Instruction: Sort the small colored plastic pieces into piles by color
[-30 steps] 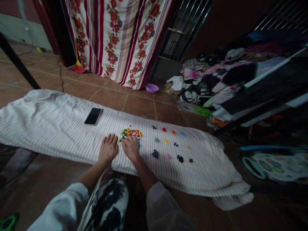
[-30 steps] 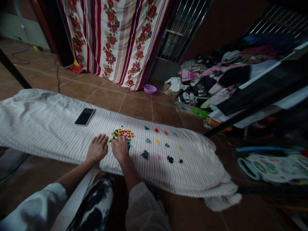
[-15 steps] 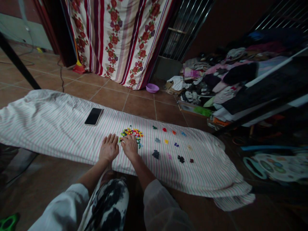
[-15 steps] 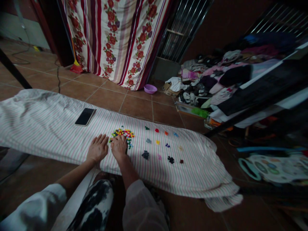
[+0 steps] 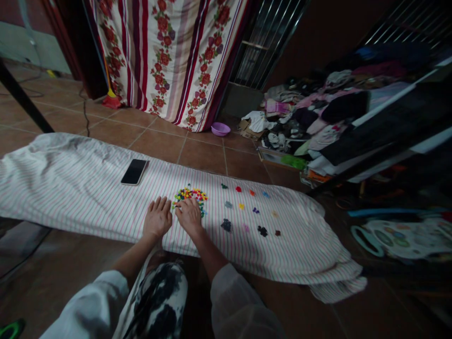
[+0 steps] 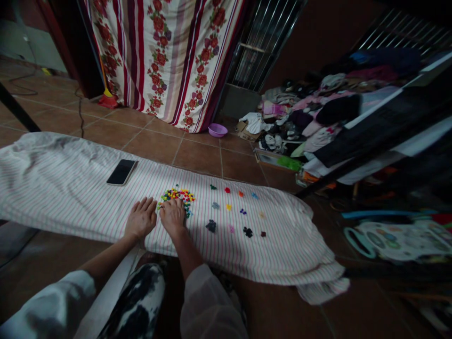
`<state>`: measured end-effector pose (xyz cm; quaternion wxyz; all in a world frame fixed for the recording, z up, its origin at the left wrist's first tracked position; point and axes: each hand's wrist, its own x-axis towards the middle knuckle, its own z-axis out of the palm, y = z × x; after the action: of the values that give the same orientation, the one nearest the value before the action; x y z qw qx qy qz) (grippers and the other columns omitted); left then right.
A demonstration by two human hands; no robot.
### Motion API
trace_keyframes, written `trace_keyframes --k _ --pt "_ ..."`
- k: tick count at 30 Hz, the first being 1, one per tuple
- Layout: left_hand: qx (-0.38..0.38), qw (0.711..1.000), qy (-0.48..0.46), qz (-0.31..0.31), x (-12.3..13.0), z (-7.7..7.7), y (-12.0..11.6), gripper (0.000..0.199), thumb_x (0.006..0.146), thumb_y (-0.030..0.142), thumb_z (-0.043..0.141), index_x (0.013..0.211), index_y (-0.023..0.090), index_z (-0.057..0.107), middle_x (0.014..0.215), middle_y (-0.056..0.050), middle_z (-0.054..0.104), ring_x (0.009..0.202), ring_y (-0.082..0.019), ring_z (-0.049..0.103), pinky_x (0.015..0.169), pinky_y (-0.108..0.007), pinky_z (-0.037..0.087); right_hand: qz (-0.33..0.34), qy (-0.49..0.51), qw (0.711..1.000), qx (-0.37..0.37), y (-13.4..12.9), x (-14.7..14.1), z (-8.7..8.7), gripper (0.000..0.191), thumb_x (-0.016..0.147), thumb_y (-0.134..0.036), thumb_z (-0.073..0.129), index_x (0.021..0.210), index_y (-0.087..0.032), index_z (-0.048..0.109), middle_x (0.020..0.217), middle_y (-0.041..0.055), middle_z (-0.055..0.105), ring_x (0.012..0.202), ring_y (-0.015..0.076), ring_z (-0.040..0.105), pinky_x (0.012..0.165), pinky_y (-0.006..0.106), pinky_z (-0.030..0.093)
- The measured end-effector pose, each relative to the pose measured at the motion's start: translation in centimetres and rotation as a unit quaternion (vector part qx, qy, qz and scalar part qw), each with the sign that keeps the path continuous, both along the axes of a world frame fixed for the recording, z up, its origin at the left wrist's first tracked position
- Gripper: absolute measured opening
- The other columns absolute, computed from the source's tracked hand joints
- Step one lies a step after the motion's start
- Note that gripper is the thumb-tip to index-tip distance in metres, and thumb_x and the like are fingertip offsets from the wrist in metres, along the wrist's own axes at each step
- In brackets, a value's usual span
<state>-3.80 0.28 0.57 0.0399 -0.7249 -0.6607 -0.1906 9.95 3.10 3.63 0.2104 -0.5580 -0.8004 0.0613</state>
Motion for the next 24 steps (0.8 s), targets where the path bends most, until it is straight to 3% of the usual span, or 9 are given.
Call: trace_keyframes --k 7,14,19,24 --pt "0.014 1.0 -0.001 -0.008 -0.1 0.1 -0.2 0.045 0.088 0.024 0.038 0.126 0.014 0.06 0.139 -0.013 0.055 0.133 -0.031 0.045 0.11 -0.049 0.032 -0.021 0.028 0.999 0.027 -1.1 1.4 0.7 0.012 0.089 -0.024 0.057 0.088 -0.023 0.069 0.093 0.0044 0.066 0.098 0.0225 0.049 0.09 0.035 0.037" --pt "0.019 1.0 0.0 -0.012 -0.2 0.0 -0.1 0.046 0.087 0.024 0.039 0.127 0.012 0.06 0.138 -0.014 0.055 0.133 -0.031 0.046 0.11 -0.048 0.032 -0.054 0.087 0.992 0.07 -2.4 5.3 -0.1 0.009 0.087 -0.022 0.059 0.089 -0.022 0.068 0.092 0.0038 0.066 0.098 0.0213 0.05 0.089 0.034 0.039" --pt "0.02 1.0 0.003 -0.012 -0.2 -0.1 -0.1 0.045 0.088 0.024 0.038 0.126 0.013 0.06 0.138 -0.014 0.055 0.132 -0.031 0.046 0.11 -0.047 0.032 -0.096 0.127 0.979 0.125 -3.2 10.0 -0.8 0.011 0.087 -0.02 0.056 0.087 -0.02 0.067 0.087 0.0035 0.067 0.091 0.0199 0.051 0.087 0.033 0.039" --pt "0.022 1.0 0.012 -0.016 -0.2 0.0 -0.2 0.045 0.088 0.024 0.037 0.125 0.012 0.06 0.138 -0.014 0.056 0.131 -0.032 0.046 0.109 -0.048 0.033 -0.173 0.096 0.964 0.178 -3.8 17.3 -1.2 0.016 0.088 -0.022 0.052 0.084 -0.02 0.067 0.086 0.0055 0.068 0.088 0.0207 0.053 0.086 0.034 0.038"
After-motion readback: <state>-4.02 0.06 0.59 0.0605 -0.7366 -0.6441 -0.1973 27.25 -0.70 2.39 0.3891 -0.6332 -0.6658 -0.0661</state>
